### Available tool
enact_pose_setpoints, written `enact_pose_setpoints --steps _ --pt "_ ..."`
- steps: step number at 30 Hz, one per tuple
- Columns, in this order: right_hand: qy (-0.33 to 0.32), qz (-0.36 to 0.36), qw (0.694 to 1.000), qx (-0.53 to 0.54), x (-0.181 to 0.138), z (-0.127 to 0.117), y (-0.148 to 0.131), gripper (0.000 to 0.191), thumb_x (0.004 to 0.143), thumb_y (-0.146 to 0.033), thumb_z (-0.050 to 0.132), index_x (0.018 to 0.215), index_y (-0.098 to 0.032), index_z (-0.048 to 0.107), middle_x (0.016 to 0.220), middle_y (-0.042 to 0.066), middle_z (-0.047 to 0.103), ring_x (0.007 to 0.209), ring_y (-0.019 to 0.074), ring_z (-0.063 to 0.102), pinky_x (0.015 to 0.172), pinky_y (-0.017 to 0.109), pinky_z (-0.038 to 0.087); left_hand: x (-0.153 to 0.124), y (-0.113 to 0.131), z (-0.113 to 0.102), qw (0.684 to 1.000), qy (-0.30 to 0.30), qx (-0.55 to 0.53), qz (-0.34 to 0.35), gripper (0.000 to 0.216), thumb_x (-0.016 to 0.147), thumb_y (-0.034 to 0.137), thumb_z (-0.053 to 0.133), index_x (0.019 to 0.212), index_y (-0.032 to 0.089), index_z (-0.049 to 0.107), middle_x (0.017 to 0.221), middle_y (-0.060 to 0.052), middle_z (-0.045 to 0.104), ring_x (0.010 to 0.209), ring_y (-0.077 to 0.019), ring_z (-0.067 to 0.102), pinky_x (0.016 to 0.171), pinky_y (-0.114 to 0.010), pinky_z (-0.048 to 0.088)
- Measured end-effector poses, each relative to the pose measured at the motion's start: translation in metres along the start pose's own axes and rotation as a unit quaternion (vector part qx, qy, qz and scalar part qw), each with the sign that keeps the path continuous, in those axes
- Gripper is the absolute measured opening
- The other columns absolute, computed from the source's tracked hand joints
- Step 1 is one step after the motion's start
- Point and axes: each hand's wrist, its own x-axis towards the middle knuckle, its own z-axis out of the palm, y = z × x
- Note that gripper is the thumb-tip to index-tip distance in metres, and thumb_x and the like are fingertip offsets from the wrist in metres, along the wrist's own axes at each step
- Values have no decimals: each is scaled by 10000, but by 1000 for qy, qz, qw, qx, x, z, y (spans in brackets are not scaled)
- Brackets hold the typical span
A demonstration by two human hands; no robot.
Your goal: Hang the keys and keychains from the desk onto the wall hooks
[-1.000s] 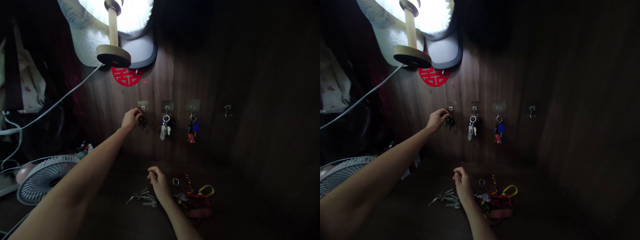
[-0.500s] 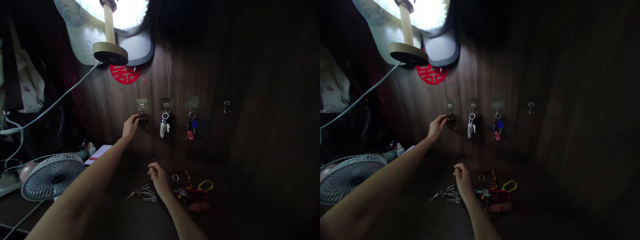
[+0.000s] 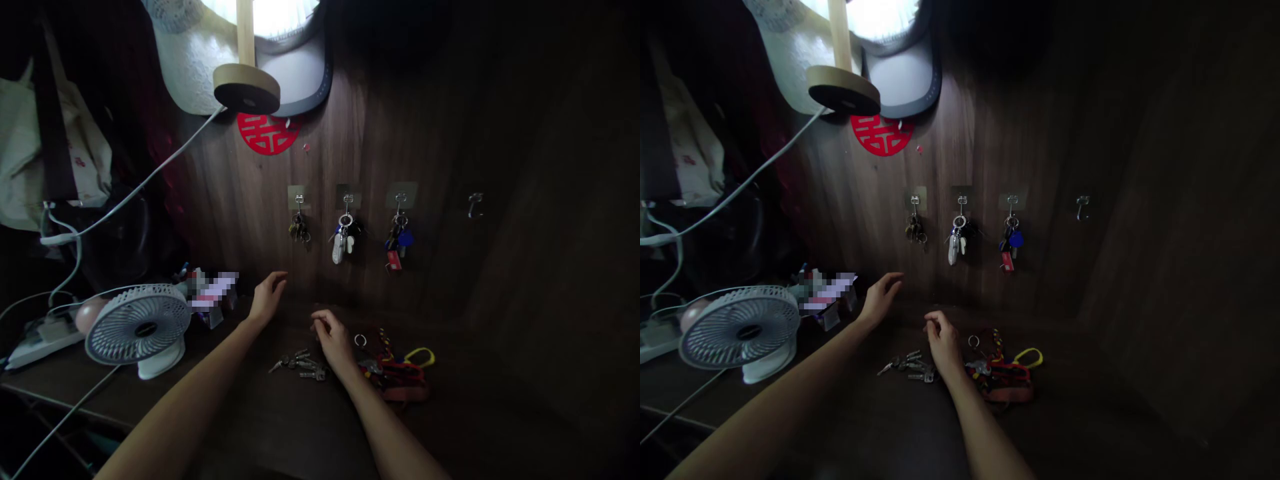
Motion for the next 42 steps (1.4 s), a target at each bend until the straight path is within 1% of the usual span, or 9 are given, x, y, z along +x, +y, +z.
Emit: enact_pose_setpoints --steps 5,10,16,21,26,30,36,39,42 --pt "-5 13 1000 17 -1 0 2 192 772 -344 470 829 -204 588 633 0 627 505 134 549 499 241 436 -41 -16 -4 999 -13 -20 -35 188 809 251 502 938 221 637 912 -6 696 859 -172 643 781 -279 492" --pt "-5 13 1000 15 -2 -1 1 187 765 -334 475 825 -195 583 633 6 618 508 131 544 492 236 434 -67 -24 -8 996 -18 -47 -74 179 789 263 520 918 214 632 895 -9 693 859 -180 643 790 -295 491" --pt "-5 17 1000 15 -3 -1 -2 181 760 -334 481 823 -194 577 628 4 610 510 128 534 497 236 434 -82 -19 -10 985 -29 -118 -119 215 774 330 536 921 199 623 846 -10 685 743 -164 658 702 -270 509" --pt "1 22 1000 15 -3 -3 -1 186 766 -337 482 829 -188 574 630 7 621 493 120 527 497 236 429 -85 -13 -16 985 -97 -89 -112 211 780 342 540 890 201 651 746 5 679 696 -159 640 671 -257 488" --pt "12 23 999 25 -1 -7 0 194 759 -349 490 825 -186 572 627 6 620 481 114 523 490 235 428 -86 -8 -21 981 -182 -31 -59 159 792 312 556 855 220 670 848 14 703 799 -160 639 725 -239 461" --pt "15 19 999 29 1 -8 -2 191 755 -346 497 826 -186 574 629 5 618 479 113 519 484 234 426 -90 1 -17 974 -222 -26 24 140 819 287 549 859 215 663 894 -1 690 855 -152 623 778 -241 448" --pt "14 20 999 30 1 -9 -5 177 765 -328 490 836 -187 571 638 4 609 499 112 523 497 231 433 -105 23 -2 926 -316 70 193 245 845 342 546 1069 272 618 1043 -20 631 991 -184 552 887 -324 386" --pt "13 23 999 36 1 -8 -5 169 762 -320 490 830 -185 567 633 1 605 493 109 518 492 229 430 -109 29 3 910 -338 109 214 326 842 389 541 1151 288 569 1099 -32 602 1025 -205 517 875 -343 386" --pt "11 20 999 37 1 -8 -5 169 764 -317 488 833 -184 567 635 0 606 497 108 518 495 228 431 -109 28 5 910 -343 117 204 260 846 394 535 1073 283 595 1088 -19 596 1024 -202 506 870 -344 381"
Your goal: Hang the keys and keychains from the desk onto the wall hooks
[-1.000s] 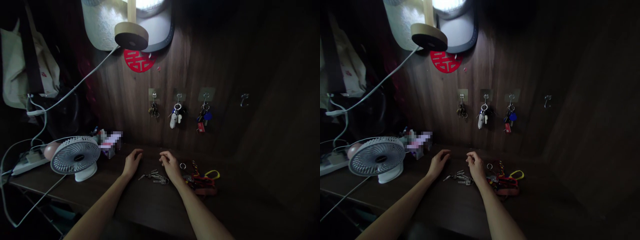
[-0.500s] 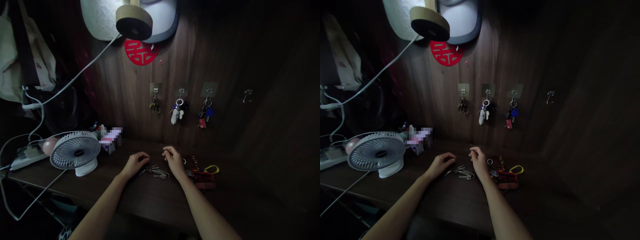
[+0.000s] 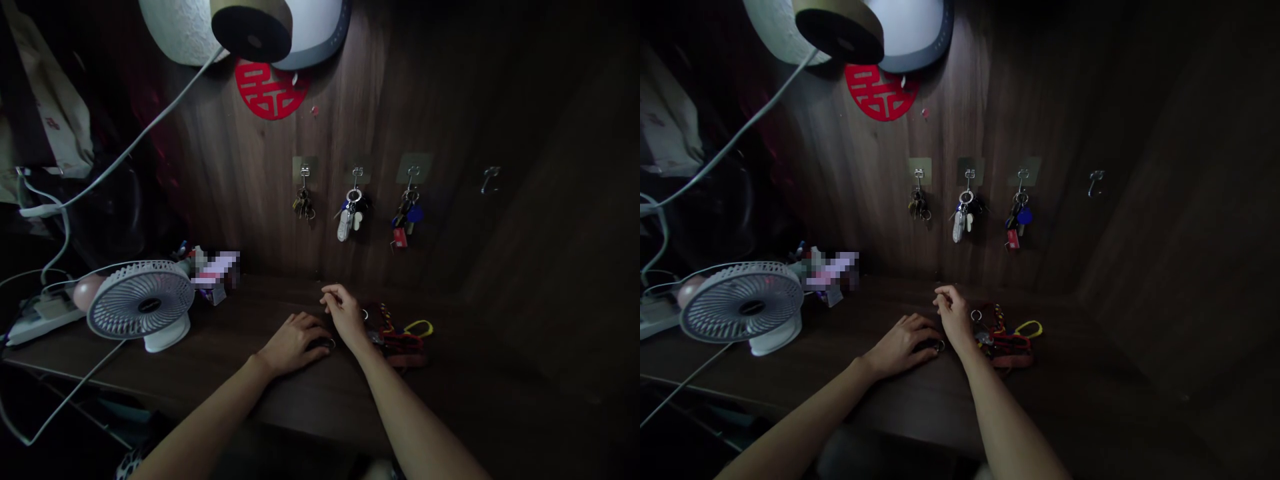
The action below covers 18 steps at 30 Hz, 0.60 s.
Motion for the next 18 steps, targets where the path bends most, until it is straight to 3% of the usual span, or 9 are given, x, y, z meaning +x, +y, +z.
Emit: enact_pose_setpoints --steps 8,11,16,18 --pt "3 -5 1000 -2 -1 -1 0 176 772 -325 490 838 -185 575 642 3 610 505 112 529 496 229 439 0 -11 0 997 53 -1 -55 153 800 317 609 920 222 604 945 -20 615 934 -198 544 813 -327 394" --pt "1 -3 1000 -3 -1 0 0 168 772 -316 489 838 -189 576 649 5 615 512 116 535 501 231 445 1 -16 -1 991 99 -36 -85 147 792 304 616 904 211 599 913 -20 620 875 -189 568 795 -320 406" --pt "-14 -8 1000 -10 -3 1 1 179 782 -335 488 851 -195 576 672 15 619 601 151 587 528 249 467 3 -23 -4 939 244 -177 -165 128 788 302 599 860 196 598 854 -13 629 808 -155 585 727 -253 436" --pt "-28 -18 999 -7 -5 2 -1 181 792 -337 482 862 -198 576 696 21 625 676 169 612 553 255 479 4 -23 -6 912 274 -234 -195 148 782 326 596 841 191 604 819 -5 635 770 -147 585 707 -241 436"
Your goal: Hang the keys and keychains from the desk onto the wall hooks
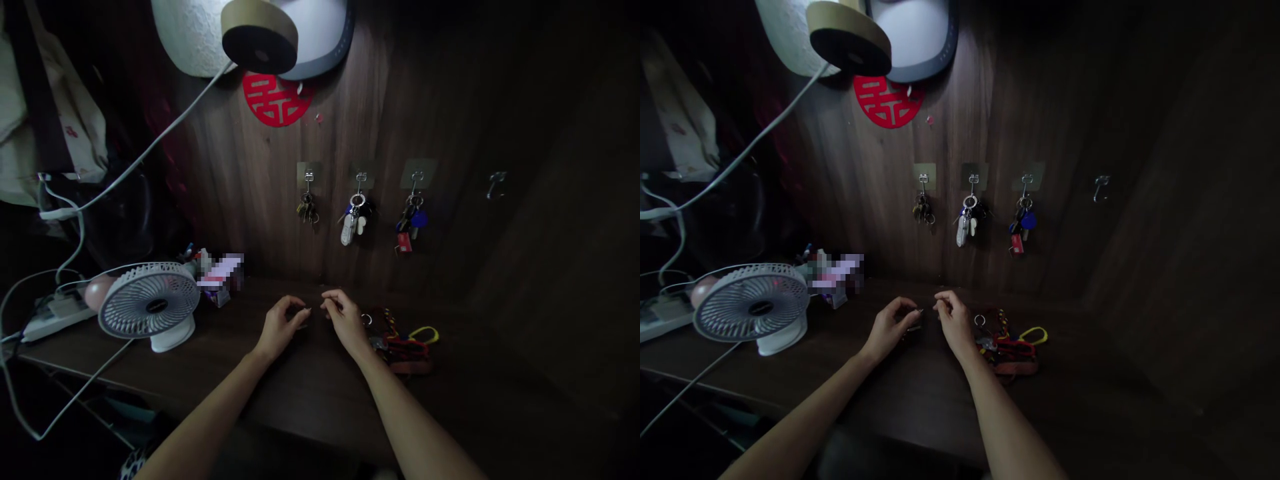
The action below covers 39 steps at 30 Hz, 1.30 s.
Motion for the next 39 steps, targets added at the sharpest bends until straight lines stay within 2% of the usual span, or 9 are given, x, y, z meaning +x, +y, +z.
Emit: enact_pose_setpoints --steps 6,10,15,22,25,29,35,39 --pt "-50 -45 996 -65 -7 7 -13 187 781 -306 519 922 -211 597 822 25 662 751 164 619 635 266 473 5 0 -3 984 44 -149 -83 236 734 401 621 768 167 612 681 23 590 631 -108 522 600 -204 408" --pt "-90 -85 987 -100 -12 15 -15 234 753 -274 563 982 -232 591 937 25 658 842 170 610 676 276 470 7 -5 -4 967 36 -218 -123 287 701 438 640 737 154 626 672 15 589 625 -107 516 595 -205 410" --pt "-86 -89 988 -90 -15 21 -13 210 748 -237 561 956 -239 588 888 12 671 845 177 623 758 303 472 6 -4 -3 949 8 -270 -163 312 668 464 666 700 157 622 612 38 570 549 -85 490 540 -191 392" --pt "-71 -54 993 -81 -13 18 -12 177 813 -287 477 923 -231 603 781 9 675 654 157 631 644 272 472 5 -3 -4 949 -39 -268 -164 312 686 453 661 716 146 615 601 20 611 532 -93 515 536 -200 403" --pt "-49 -33 996 -68 -11 16 -13 190 827 -326 465 880 -213 609 669 1 650 527 134 585 561 252 453 5 -5 -4 960 -56 -232 -147 315 729 458 617 712 143 609 585 24 595 515 -89 496 514 -196 383" --pt "-33 -1 999 7 -9 15 -18 229 808 -387 501 845 -188 608 618 1 631 493 120 550 506 233 437 4 -8 -4 983 -52 -144 -97 292 795 420 549 701 150 603 579 27 573 548 -100 505 535 -201 382" --pt "-51 56 991 111 -7 15 -21 253 759 -423 560 805 -178 600 627 3 640 484 107 544 490 229 448 1 -5 -7 1000 -16 -20 12 175 833 308 527 917 185 619 902 -25 648 854 -157 589 781 -263 437" --pt "-58 42 991 109 -8 16 -21 229 761 -412 562 792 -186 590 623 -12 616 480 100 533 484 225 441 -1 -3 -8 997 -16 23 78 116 822 263 545 888 188 604 908 -36 620 882 -162 575 802 -277 444"
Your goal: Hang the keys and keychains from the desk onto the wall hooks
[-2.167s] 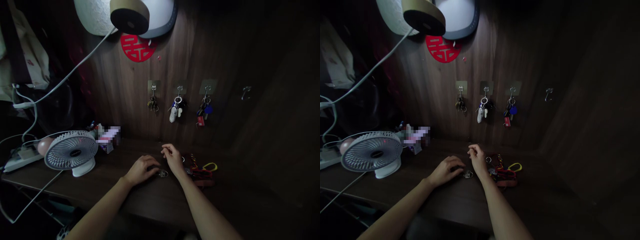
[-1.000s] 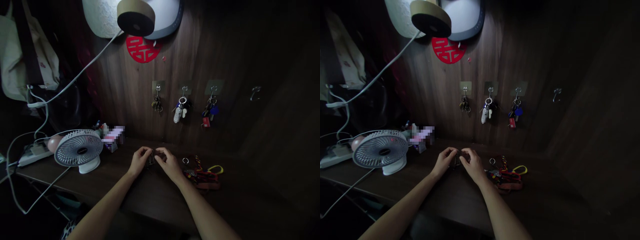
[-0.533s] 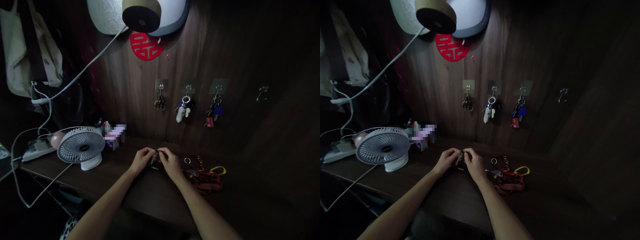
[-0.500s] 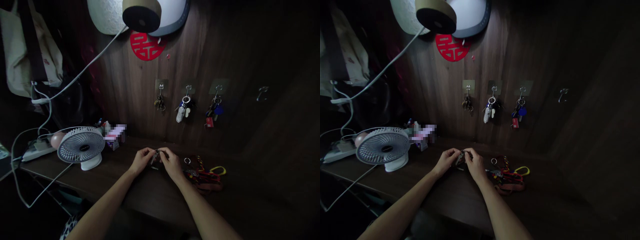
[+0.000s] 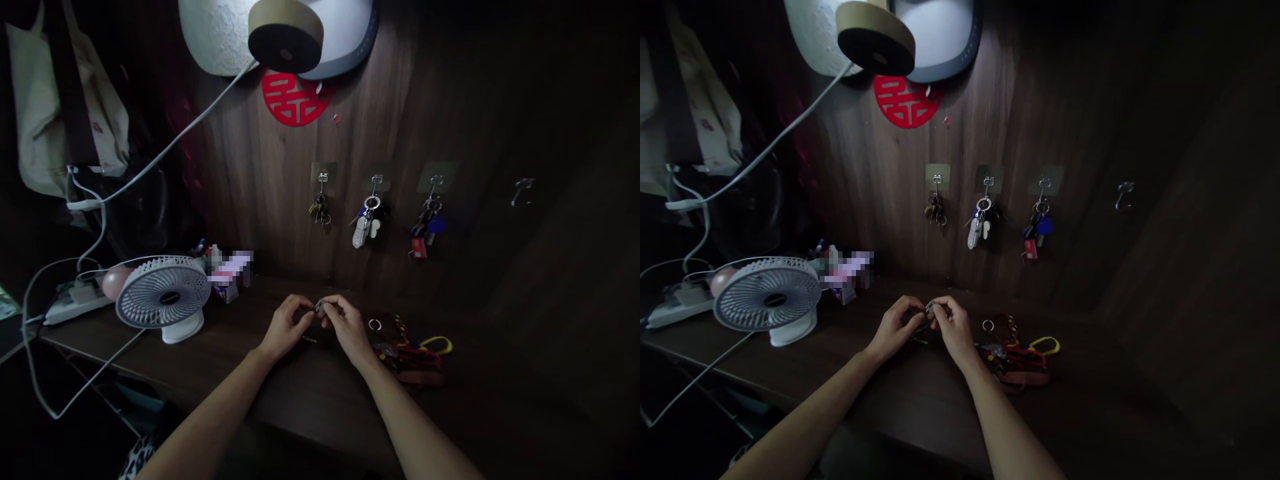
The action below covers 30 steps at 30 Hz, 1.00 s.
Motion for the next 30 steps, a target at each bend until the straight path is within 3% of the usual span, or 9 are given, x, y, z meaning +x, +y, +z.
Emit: enact_pose_setpoints --steps 9,16,20,26,30 --pt "-3 -13 999 -37 0 0 3 216 762 -399 544 794 -190 588 606 -8 613 463 111 532 443 225 426 0 -1 -1 1000 17 8 13 119 830 288 534 811 185 591 845 -34 600 819 -157 568 758 -277 450" --pt "-12 -5 999 -50 0 -2 9 234 761 -425 527 793 -200 584 549 -24 585 426 113 509 407 220 404 4 0 -4 992 62 -87 -72 211 825 375 514 775 178 570 823 -28 602 791 -151 556 741 -261 443" --pt "-16 -19 998 -59 1 -4 12 258 775 -438 513 792 -190 580 540 -26 586 401 101 496 392 206 362 7 -5 -5 962 91 -204 -155 273 782 430 541 698 171 550 927 -53 650 885 -180 578 783 -274 438" --pt "12 -25 997 -67 5 -6 13 271 771 -455 510 769 -192 576 519 -27 577 386 101 485 394 208 367 12 -14 -4 876 125 -396 -246 287 661 433 656 686 172 538 874 -54 690 792 -171 622 603 -234 435" --pt "21 -31 997 -70 6 -7 14 263 775 -446 505 761 -192 571 517 -27 569 386 99 474 398 208 362 18 -14 -10 871 138 -393 -260 321 598 431 721 665 157 568 848 -48 687 726 -141 612 572 -217 421"
